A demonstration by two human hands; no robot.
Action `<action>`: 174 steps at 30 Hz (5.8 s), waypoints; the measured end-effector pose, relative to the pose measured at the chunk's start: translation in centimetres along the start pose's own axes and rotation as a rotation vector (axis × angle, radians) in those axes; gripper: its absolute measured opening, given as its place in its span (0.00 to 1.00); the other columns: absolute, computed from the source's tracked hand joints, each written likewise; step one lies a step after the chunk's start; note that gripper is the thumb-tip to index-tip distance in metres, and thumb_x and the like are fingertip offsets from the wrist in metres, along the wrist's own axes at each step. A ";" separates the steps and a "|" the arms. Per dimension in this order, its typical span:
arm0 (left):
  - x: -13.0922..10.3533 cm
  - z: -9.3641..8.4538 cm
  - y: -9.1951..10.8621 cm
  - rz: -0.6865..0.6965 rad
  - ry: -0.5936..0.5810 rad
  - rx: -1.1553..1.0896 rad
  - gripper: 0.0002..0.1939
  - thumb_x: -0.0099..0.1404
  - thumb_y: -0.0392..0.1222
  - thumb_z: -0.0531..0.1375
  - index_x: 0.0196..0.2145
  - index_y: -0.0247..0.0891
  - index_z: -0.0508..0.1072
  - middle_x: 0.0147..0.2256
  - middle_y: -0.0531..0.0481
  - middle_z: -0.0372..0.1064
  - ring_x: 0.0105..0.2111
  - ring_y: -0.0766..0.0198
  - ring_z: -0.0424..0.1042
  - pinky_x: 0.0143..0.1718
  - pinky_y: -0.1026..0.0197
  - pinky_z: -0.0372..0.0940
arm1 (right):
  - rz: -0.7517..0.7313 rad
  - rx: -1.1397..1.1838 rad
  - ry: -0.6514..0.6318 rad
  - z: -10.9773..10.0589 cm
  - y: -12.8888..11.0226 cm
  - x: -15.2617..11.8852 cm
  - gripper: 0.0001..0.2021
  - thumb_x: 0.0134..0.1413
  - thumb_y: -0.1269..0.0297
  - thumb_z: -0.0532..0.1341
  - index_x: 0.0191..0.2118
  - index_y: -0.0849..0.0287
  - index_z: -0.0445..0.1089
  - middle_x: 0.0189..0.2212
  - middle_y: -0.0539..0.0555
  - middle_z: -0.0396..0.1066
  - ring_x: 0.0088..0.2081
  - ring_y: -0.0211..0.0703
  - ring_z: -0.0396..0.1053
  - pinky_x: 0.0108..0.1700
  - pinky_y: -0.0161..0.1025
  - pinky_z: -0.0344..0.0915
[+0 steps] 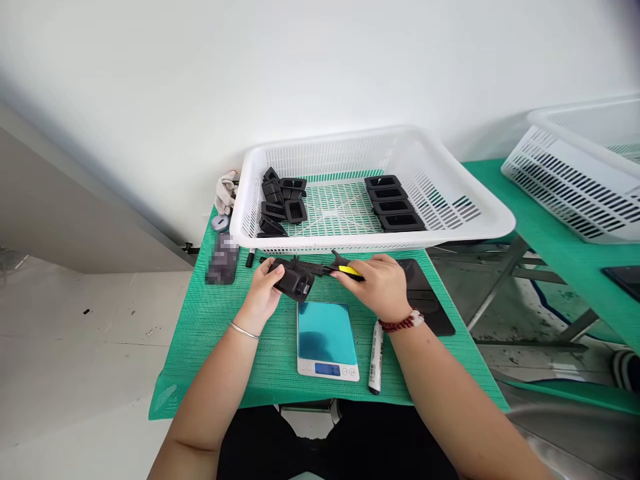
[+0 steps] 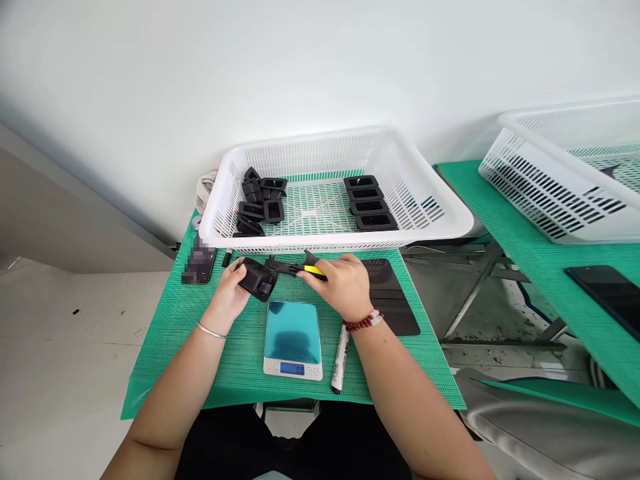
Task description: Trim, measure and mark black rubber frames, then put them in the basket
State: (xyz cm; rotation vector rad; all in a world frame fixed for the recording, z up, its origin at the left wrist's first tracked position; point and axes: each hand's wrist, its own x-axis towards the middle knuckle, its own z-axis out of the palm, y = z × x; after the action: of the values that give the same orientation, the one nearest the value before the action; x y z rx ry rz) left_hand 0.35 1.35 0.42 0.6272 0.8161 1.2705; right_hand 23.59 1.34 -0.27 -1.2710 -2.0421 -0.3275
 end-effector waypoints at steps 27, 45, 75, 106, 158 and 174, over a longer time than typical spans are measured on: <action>-1.6 1.5 0.5 -0.216 -0.263 0.132 0.16 0.54 0.49 0.66 0.34 0.37 0.68 0.25 0.55 0.64 0.22 0.71 0.65 0.23 0.68 0.61 | -0.021 0.169 -0.048 0.1 -0.6 0.0 0.19 0.56 0.50 0.58 0.21 0.59 0.67 0.13 0.49 0.63 0.19 0.37 0.61 0.32 0.38 0.60; -0.9 1.1 -0.1 -0.142 0.011 -0.013 0.22 0.53 0.56 0.65 0.39 0.39 0.70 0.29 0.53 0.67 0.24 0.69 0.67 0.23 0.66 0.61 | -0.080 0.151 -0.081 0.0 -0.9 0.0 0.20 0.54 0.48 0.59 0.21 0.59 0.67 0.15 0.49 0.66 0.20 0.36 0.62 0.33 0.38 0.59; -0.4 0.7 0.2 -0.082 0.000 -0.072 0.15 0.56 0.47 0.66 0.38 0.36 0.74 0.32 0.50 0.72 0.29 0.68 0.70 0.31 0.66 0.65 | -0.100 0.232 -0.139 0.0 -0.9 0.0 0.20 0.55 0.48 0.58 0.22 0.58 0.68 0.15 0.49 0.67 0.19 0.36 0.63 0.36 0.40 0.61; -0.3 0.5 -0.2 -0.184 0.053 -0.047 0.19 0.53 0.55 0.66 0.32 0.35 0.72 0.27 0.52 0.69 0.25 0.68 0.69 0.26 0.66 0.63 | -0.089 0.275 -0.175 -0.1 -0.8 0.1 0.20 0.56 0.48 0.58 0.22 0.58 0.68 0.15 0.49 0.66 0.19 0.36 0.62 0.40 0.41 0.62; -1.0 0.7 0.0 0.260 -0.263 0.960 0.18 0.48 0.50 0.68 0.32 0.35 0.73 0.26 0.52 0.67 0.27 0.65 0.64 0.27 0.64 0.58 | -0.101 0.086 -0.017 -0.3 -0.9 0.0 0.20 0.56 0.51 0.59 0.21 0.60 0.66 0.13 0.47 0.63 0.17 0.33 0.57 0.28 0.36 0.50; -0.8 0.8 -0.5 0.333 -0.249 1.035 0.18 0.50 0.51 0.67 0.33 0.35 0.73 0.26 0.51 0.68 0.27 0.64 0.65 0.27 0.64 0.59 | -0.042 0.114 -0.123 -0.1 -0.9 0.1 0.22 0.57 0.48 0.56 0.21 0.59 0.66 0.13 0.49 0.64 0.18 0.35 0.60 0.30 0.37 0.51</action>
State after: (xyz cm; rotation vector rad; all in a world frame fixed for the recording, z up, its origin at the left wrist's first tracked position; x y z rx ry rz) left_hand 1.21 0.47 0.64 1.7678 1.1713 0.9558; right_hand 22.79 0.94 0.03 -1.2059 -2.1606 -0.1530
